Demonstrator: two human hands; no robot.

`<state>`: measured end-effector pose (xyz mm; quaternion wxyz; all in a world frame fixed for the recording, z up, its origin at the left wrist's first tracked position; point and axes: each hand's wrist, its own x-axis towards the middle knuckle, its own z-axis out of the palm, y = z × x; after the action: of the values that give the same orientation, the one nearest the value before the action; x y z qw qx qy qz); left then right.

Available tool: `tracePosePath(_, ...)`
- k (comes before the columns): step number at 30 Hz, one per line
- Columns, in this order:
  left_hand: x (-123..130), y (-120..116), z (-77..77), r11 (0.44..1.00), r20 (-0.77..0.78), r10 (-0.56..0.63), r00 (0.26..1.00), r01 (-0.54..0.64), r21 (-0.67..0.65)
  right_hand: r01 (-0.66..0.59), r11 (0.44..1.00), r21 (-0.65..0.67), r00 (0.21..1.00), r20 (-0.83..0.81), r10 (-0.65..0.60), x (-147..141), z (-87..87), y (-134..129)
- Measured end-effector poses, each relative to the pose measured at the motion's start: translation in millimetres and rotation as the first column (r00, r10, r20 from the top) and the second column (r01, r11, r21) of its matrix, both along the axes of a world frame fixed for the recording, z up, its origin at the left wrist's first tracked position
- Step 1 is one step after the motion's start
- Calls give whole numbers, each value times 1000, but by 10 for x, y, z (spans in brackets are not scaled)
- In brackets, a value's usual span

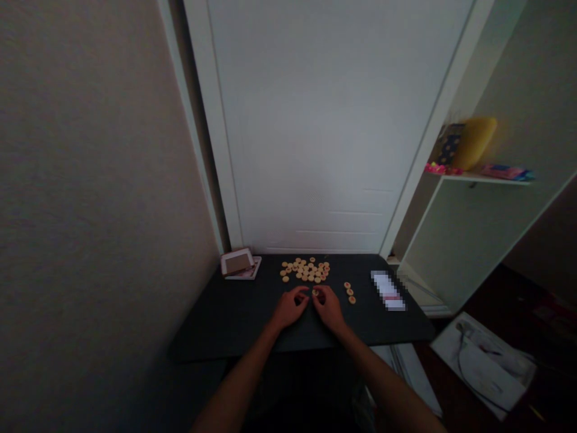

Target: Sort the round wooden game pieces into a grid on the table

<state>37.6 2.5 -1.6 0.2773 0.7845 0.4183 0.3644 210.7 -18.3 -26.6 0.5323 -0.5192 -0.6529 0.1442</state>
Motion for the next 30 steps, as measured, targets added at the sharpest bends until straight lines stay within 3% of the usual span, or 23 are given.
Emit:
tracePosePath(5,2,-5,11,1000,-9,9,1000,-9,1,-12,999,-51,1000,21,13,-14,29,-22)
tracePosePath(8,5,-2,16,1000,-7,5,1000,-5,1,-15,999,-34,992,125,19,52,79,-75)
tracePosePath(12,9,4,12,999,-19,38,999,-38,-11,-9,999,45,928,373,-9,290,185,-166)
tracePosePath(16,7,6,8,999,-18,31,999,-31,-7,66,995,77,860,500,-96,632,274,-160)
tracePosePath(23,-4,-13,46,999,-14,27,1000,-27,-29,193,980,-56,791,600,-121,1073,311,85)
tracePosePath(30,-5,-18,41,999,-5,46,999,-46,-24,209,969,-130,791,605,-89,1088,294,219)
